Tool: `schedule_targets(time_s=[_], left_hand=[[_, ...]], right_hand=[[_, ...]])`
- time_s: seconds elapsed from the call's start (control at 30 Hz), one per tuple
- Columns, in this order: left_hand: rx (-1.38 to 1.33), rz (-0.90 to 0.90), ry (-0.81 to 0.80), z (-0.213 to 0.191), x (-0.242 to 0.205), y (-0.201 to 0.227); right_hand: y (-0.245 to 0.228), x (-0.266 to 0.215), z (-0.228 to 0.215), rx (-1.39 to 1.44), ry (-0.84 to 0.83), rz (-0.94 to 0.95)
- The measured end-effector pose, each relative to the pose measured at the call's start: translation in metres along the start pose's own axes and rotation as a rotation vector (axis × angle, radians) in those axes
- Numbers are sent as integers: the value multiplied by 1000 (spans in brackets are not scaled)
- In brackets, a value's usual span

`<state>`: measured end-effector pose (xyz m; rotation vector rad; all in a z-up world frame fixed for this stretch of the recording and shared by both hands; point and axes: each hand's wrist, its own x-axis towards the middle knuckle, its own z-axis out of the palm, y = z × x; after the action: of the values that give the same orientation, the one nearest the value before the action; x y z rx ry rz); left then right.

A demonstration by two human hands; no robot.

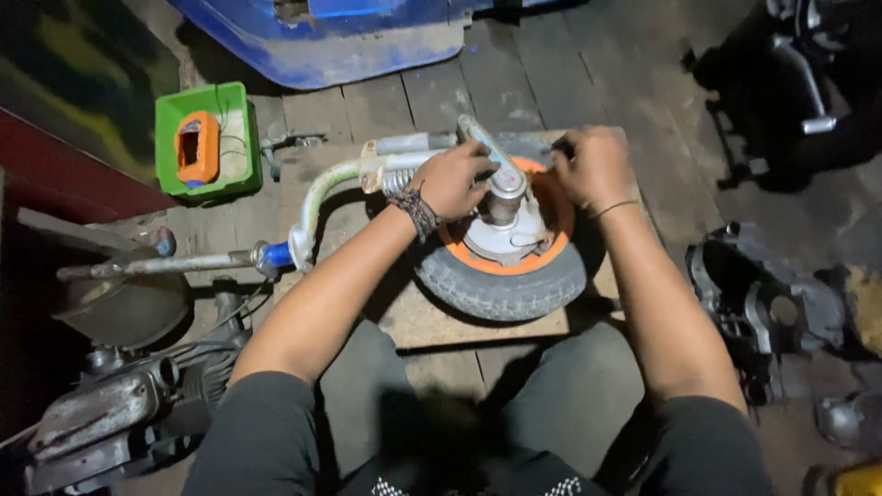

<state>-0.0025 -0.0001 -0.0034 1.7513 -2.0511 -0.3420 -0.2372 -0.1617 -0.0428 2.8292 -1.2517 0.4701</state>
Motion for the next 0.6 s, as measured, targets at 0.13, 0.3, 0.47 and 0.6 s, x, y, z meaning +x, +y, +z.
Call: schedule_targets(time_s=[0.13, 0.3, 0.47, 0.6], left_hand=[[-36, 2, -6, 2, -1, -1], [41, 104, 199, 4, 0, -3], [50, 105, 202, 3, -1, -2], [65, 93, 182, 2, -3, -1]], right_hand=[[38, -5, 8, 39, 32, 32], [36, -12, -8, 315, -200, 5], [1, -10, 41, 85, -243, -110], [-13, -1, 42, -134, 80, -366]])
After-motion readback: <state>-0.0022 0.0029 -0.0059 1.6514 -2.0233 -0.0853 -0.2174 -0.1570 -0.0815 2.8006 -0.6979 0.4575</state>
